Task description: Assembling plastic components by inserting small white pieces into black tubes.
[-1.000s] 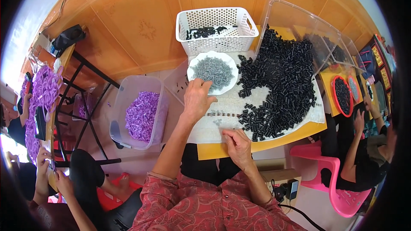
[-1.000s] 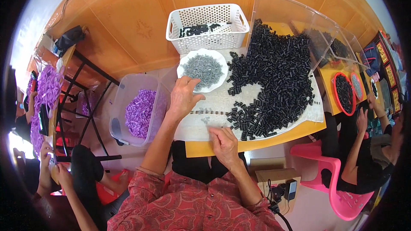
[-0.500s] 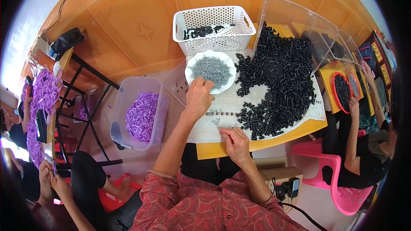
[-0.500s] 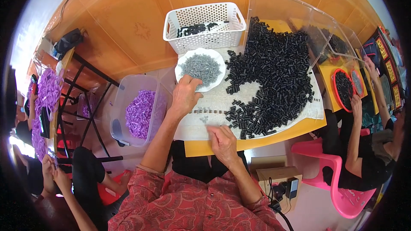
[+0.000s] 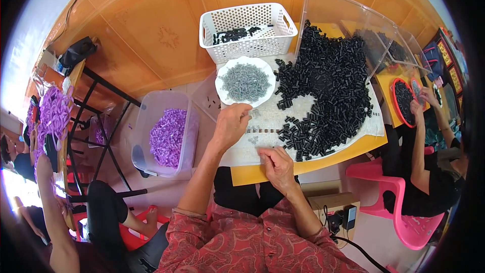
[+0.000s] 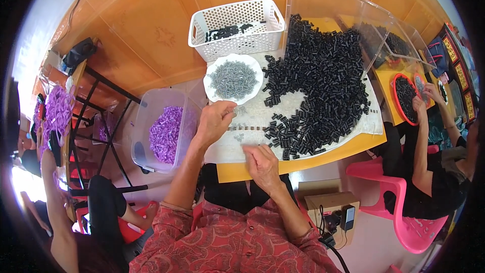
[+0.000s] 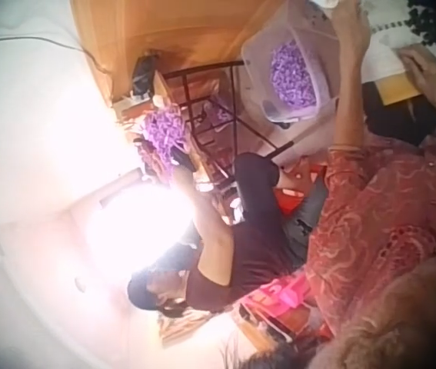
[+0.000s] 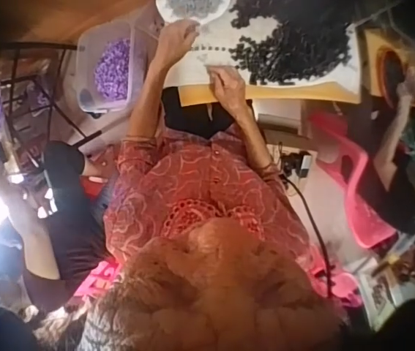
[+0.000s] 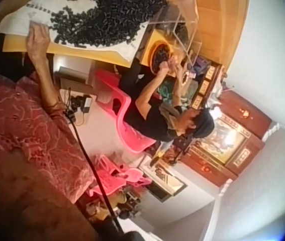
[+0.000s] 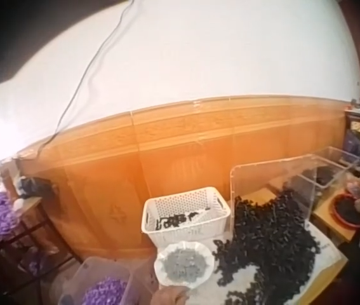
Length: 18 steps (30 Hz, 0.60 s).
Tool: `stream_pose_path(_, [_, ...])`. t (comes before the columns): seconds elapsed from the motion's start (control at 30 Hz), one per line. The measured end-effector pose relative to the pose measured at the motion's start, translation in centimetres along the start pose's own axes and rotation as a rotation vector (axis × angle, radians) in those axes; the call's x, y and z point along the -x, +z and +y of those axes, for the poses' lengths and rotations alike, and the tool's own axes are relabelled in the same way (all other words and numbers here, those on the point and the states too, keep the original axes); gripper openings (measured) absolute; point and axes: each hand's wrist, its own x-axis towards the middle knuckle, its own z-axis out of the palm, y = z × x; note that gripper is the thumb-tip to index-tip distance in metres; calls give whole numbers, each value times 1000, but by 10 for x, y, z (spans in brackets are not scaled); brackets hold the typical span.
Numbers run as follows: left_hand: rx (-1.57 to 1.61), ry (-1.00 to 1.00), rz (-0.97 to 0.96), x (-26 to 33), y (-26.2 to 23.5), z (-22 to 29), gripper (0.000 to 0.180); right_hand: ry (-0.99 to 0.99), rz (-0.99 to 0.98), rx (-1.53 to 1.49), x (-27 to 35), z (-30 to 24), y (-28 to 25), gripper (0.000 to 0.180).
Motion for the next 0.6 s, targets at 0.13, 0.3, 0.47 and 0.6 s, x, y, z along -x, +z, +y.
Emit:
stream_pose_path(0.13, [22,33,72,8,0,-5,19,3,3,4,0,0,-1,12])
stream_pose_path(0.3, [-20,11,79,16,3,-5,20,8,-4,-1,1,0,0,15])
stream_pose_path(0.47, [-170,-92,10,14,9,20,22,-1,9,2,2,2,1,13])
stream_pose_path(0.6, [-309,-47,6,15,19,19,24,-6,7,-2,3,2,2,13])
